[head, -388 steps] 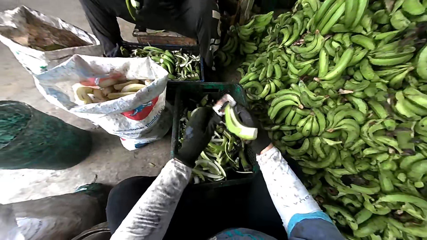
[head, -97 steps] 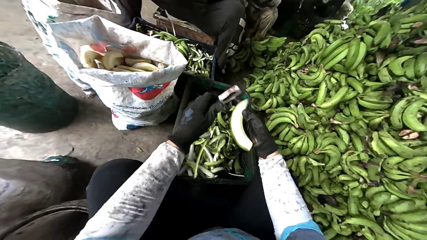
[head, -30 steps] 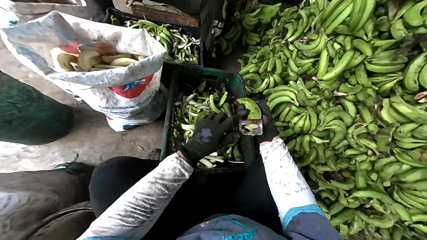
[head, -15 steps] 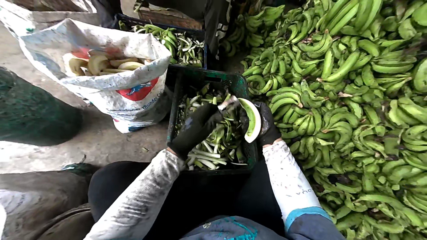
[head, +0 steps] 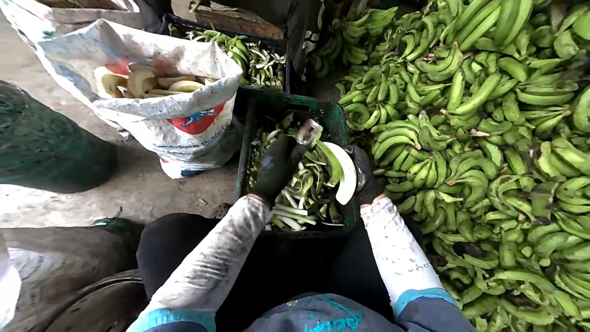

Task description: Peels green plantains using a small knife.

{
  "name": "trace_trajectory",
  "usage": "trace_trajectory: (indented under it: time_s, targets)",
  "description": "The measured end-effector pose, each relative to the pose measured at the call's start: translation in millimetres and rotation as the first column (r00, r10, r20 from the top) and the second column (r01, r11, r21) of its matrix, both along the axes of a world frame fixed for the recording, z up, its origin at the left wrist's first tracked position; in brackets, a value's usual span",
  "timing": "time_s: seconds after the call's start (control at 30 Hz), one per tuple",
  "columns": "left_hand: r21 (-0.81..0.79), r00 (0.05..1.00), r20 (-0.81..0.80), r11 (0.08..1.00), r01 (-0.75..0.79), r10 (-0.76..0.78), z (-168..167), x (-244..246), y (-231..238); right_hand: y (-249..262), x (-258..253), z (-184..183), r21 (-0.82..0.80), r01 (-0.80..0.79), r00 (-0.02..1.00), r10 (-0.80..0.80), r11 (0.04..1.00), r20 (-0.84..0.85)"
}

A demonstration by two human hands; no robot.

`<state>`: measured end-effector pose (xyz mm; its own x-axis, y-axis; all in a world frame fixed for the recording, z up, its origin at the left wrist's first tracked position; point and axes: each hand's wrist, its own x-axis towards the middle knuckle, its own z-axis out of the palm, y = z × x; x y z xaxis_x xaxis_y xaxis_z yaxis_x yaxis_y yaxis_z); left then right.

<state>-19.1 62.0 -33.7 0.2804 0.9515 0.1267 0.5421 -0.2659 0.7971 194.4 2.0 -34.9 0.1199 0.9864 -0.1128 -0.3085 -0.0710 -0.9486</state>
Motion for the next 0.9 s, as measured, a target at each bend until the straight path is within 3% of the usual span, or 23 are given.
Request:
trace_trajectory:
  time_s: [0.1, 0.17, 0.27, 0.37, 0.43, 0.53, 0.63, 0.7, 0.77, 0.9]
  targets:
    - [-0.041, 0.994, 0.059, 0.995, -0.088, 0.090, 11.1, -24.7, 14.6, 6.6, -0.2, 2.8, -0.172, 0.054, 0.992, -0.073, 0.984, -0.103]
    - [-0.065, 0.997, 0.055, 0.997, -0.044, 0.048, 21.8, -38.2, 14.2, 1.9, 3.8, 4.7, -0.227, 0.075, 0.996, -0.085, 0.971, -0.038]
    - [-0.214, 0.978, -0.180, 0.975, 0.067, -0.107, 32.7, -54.8, 1.9, 7.2, -2.4, -5.8, -0.213, 0.240, 0.971, -0.230, 0.947, 0.071]
    - [-0.369, 0.826, -0.455, 0.914, 0.166, -0.334, 28.2, -61.3, -20.6, 24.5, -21.2, -38.7, -0.224, 0.384, 0.922, -0.359, 0.896, 0.144]
    - [-0.484, 0.734, -0.491, 0.847, 0.218, -0.469, 28.0, -60.8, -38.7, 36.8, -45.4, -63.0, -0.236, 0.391, 0.920, -0.372, 0.889, 0.125]
    - [-0.559, 0.673, -0.462, 0.779, 0.284, -0.578, 21.5, -55.5, -52.0, 55.4, -96.2, -70.1, -0.288, 0.344, 0.939, -0.317, 0.894, 0.136]
    - [-0.564, 0.668, -0.459, 0.773, 0.291, -0.586, 23.7, -51.1, -52.6, 91.2, -135.5, -33.6, -0.231, 0.203, 0.978, -0.185, 0.952, 0.095]
    - [-0.560, 0.666, -0.474, 0.781, 0.277, -0.576, 22.8, -49.0, -48.7, 140.9, -164.5, 5.5, -0.182, 0.144, 0.972, -0.174, 0.973, -0.160]
    - [-0.548, 0.669, -0.480, 0.789, 0.276, -0.568, 22.5, -48.8, -43.5, 174.9, -187.0, 49.1, -0.154, 0.044, 0.976, -0.076, 0.987, -0.204]
    - [-0.520, 0.689, -0.491, 0.814, 0.260, -0.534, 20.9, -50.3, -35.3, 189.5, -190.3, 87.1, -0.061, -0.055, 0.996, 0.060, 0.997, 0.069]
